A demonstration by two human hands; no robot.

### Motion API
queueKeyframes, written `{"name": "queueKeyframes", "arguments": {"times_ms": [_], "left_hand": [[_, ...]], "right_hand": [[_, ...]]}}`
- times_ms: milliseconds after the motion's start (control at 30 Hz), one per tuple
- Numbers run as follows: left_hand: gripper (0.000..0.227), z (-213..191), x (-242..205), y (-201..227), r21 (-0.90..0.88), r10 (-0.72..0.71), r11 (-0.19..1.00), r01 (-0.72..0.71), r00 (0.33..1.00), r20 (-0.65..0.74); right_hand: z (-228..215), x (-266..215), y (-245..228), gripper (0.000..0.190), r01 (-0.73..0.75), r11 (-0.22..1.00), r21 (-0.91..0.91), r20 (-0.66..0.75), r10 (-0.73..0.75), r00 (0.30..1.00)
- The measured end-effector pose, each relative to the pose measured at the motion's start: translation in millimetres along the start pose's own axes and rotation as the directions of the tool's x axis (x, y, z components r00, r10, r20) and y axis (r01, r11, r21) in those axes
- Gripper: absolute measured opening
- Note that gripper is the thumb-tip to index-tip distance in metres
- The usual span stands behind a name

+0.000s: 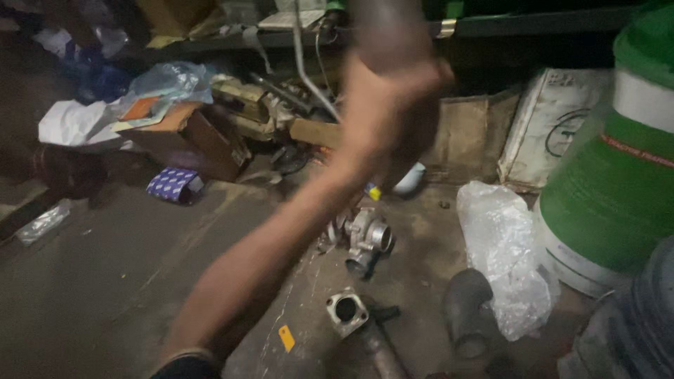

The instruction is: The person sits on the floor and scrubs a curved metal exhaust pipe with a wire brush and a yellow scraper. They then pick up a long straight metal pipe and scrub its surface with the same tools, rotating the pipe to clean different sections.

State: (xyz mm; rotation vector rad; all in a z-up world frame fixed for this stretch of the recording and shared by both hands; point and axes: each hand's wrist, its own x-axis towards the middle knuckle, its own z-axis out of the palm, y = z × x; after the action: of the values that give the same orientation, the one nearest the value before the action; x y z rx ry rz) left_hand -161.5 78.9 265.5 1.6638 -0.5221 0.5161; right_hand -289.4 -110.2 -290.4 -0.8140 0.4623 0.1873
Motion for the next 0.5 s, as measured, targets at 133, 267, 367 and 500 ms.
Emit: {"name": "queueKeyframes", "arguments": {"times_ms": [133,267,367,500], "left_hand": [[0.039,-105.6,-7.8,74.1,-0.476,0.099,0.879,-0.03,0.988,0.121],[0.039,-191.9,-62.4,93.7,-0.436,-0.041,0.897,0.079,0.994,0.096],[0.039,-225.0,-138.1,64.7,-0.224,-0.335,0.906,0.359,0.932,0.14],[0.04,-189.4,-250.9,3.8,0.064,-0.619,0.766,0.64,0.708,0.34]], "right_hand": [[17.0,-34.0,43.4,0.017,0.119,0.976,0.185,0.106,-0.14,0.984],[19.9,-93.3,18.5,0.017,0.281,0.87,0.405,0.171,-0.374,0.911],[24.2,-163.3,-0.4,0.017,0.343,0.816,0.464,0.192,-0.471,0.861],[64.6,-215.3,-24.2,0.016,0.42,0.831,0.366,0.222,-0.516,0.828]]}}
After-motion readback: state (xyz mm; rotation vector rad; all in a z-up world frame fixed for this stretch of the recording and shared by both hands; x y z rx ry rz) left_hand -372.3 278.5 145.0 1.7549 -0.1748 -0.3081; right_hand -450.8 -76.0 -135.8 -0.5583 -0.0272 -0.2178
